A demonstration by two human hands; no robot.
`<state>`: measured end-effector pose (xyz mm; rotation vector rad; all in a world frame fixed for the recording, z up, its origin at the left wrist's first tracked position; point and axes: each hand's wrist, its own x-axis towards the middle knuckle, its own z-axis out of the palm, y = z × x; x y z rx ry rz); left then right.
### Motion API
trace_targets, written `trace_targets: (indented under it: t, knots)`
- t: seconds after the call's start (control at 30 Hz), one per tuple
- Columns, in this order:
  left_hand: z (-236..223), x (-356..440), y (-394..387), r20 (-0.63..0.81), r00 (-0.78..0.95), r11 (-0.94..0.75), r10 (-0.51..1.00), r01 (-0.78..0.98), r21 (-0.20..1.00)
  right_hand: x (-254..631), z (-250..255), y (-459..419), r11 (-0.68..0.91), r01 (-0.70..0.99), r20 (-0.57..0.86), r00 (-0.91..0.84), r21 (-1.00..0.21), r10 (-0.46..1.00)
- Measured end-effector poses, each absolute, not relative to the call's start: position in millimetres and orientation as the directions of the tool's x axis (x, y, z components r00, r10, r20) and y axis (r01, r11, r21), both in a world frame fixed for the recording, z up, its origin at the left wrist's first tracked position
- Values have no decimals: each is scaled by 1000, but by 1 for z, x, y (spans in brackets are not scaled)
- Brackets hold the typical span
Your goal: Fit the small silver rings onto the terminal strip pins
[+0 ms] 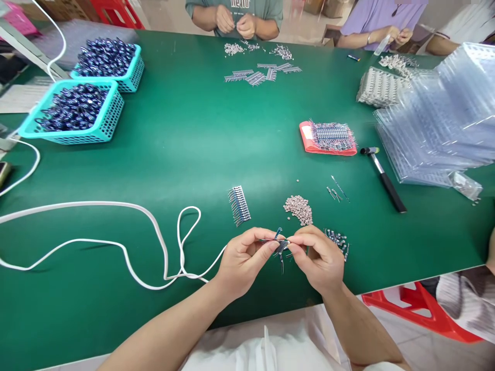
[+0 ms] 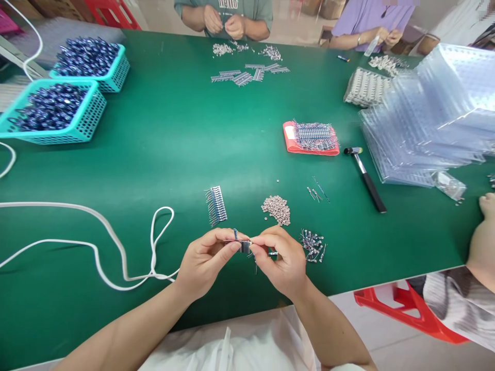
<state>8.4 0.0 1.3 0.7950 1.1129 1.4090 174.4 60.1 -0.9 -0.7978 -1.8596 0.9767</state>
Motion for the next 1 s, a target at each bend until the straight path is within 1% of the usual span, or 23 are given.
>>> trace_targets:
  t: [0.3,0.47,0.6,0.77,1.0]
  knots:
    - [1,8,0,-101,-144,47,984,-340,939,174,-2,61,457,108,373,-430,-883,822]
    - [2,6,0,-142,-131,102,981,-277,956,175,-2,61,435,105,352,-435,-894,829]
    - [2,5,0,-163,-154,126,974,-224,966,175,-2,62,369,92,291,-452,-925,843]
    - [4,6,1,-108,-173,81,979,-157,984,176,-2,64,310,60,244,-486,-949,839]
    - [10,2,0,-63,-135,56,989,-54,997,180,-2,66,315,73,226,-548,-946,805]
